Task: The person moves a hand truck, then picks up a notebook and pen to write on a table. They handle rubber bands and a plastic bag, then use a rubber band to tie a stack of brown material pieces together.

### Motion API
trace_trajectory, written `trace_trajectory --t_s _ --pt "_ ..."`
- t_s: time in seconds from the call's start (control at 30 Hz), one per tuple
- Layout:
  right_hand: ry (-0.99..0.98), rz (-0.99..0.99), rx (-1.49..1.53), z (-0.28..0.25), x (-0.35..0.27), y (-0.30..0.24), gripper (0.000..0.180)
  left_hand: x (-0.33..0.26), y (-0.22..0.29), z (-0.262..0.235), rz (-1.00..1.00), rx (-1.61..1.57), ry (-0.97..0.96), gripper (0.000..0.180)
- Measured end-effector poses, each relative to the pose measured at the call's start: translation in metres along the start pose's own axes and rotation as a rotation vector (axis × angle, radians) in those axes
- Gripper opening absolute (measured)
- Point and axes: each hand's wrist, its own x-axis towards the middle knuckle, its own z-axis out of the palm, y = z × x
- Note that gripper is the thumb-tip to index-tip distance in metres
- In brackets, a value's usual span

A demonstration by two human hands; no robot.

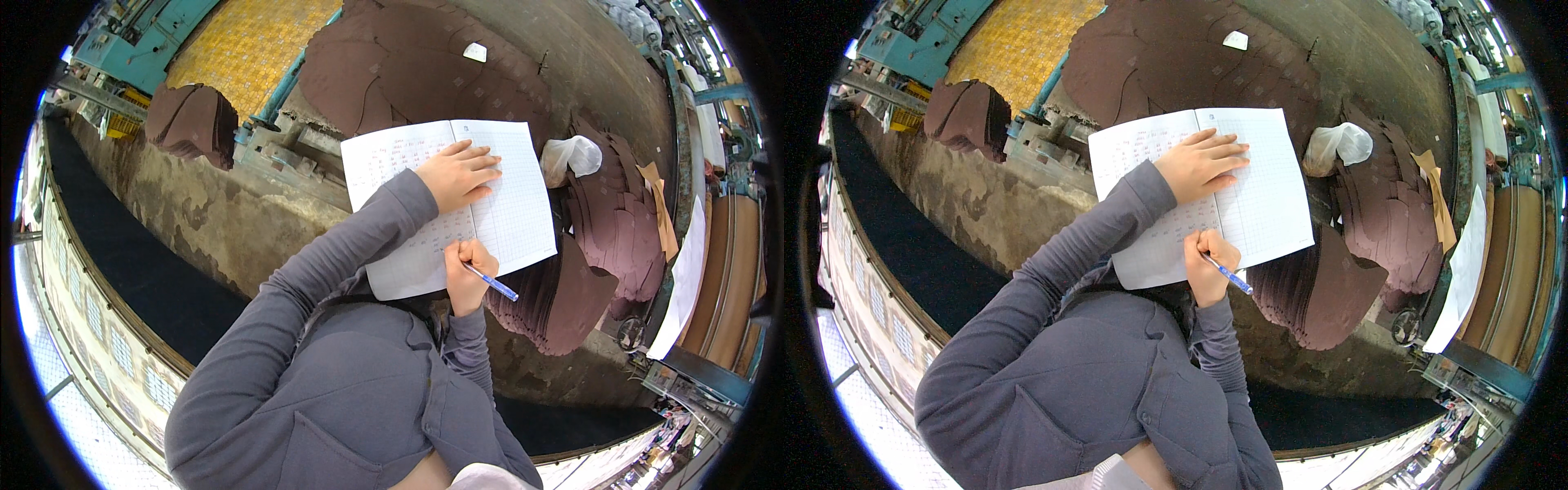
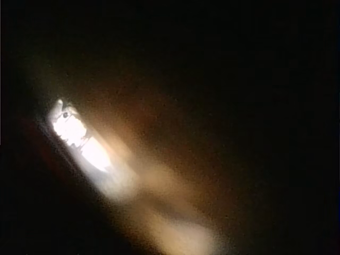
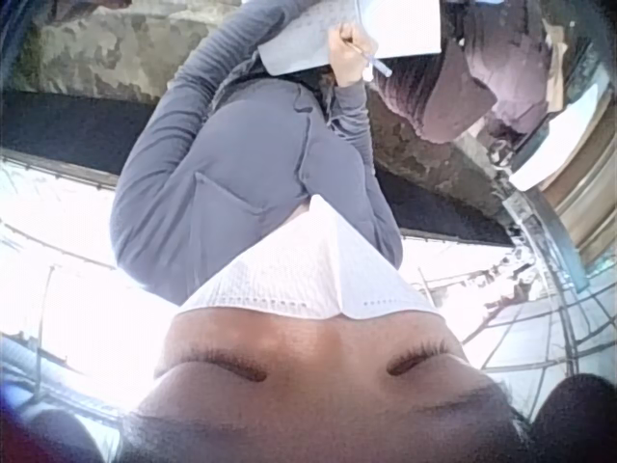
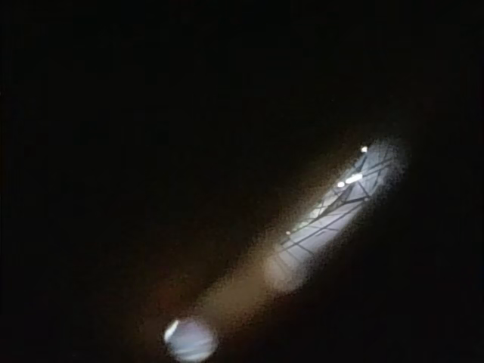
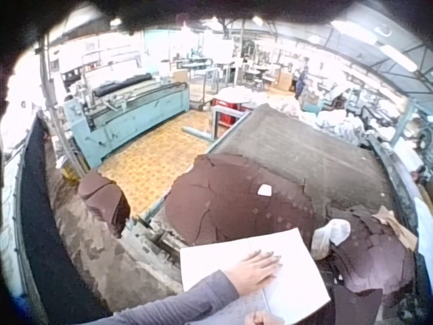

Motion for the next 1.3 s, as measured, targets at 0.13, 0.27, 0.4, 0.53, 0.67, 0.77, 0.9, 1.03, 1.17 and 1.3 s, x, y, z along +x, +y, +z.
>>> trace_trajectory --t_s 0.13,0.27,0.4,0.53,0.67,0.77,0.9,1.03,1.17,1.3 --pt "-0.017 -0.063 -0.075 0.0 0.0 0.002 0.037 0.0 -0.001 0.002 0.008 0.002 -0.001 0.034" --pt "-0.013 -0.002 -0.019 0.0 -0.001 0.002 0.037 0.0 0.0 0.003 0.007 -0.007 0.051 0.031" --pt "-0.001 -0.047 -0.038 -0.001 0.001 0.0 0.035 0.0 -0.001 0.003 0.012 -0.009 0.056 0.031" --pt "0.221 0.097 0.251 -0.003 -0.004 -0.001 0.031 0.0 -0.001 0.002 0.008 -0.01 0.035 0.031" --pt "0.547 -0.128 0.228 -0.02 0.008 0.007 0.019 -0.002 0.0 0.001 -0.003 -0.003 0.019 0.032" --pt "0.655 -0.043 0.059 -0.057 0.04 0.0 0.037 0.0 0.002 -0.002 -0.024 0.01 -0.047 0.035" --pt "0.319 -0.032 -0.424 -0.111 0.073 0.064 0.041 0.002 0.002 0.0 -0.005 -0.005 -0.055 0.035" --pt "0.013 0.064 -0.657 -0.125 0.081 0.079 0.043 0.003 0.005 -0.01 0.006 0.036 0.02 0.036" --pt "0.084 0.108 -0.611 -0.122 0.085 0.077 0.042 -0.008 0.016 -0.044 -0.207 0.065 0.389 0.044" --pt "0.1 0.078 -0.57 -0.128 0.089 0.08 0.042 -0.068 0.019 -0.051 -0.65 -0.067 0.677 0.051"
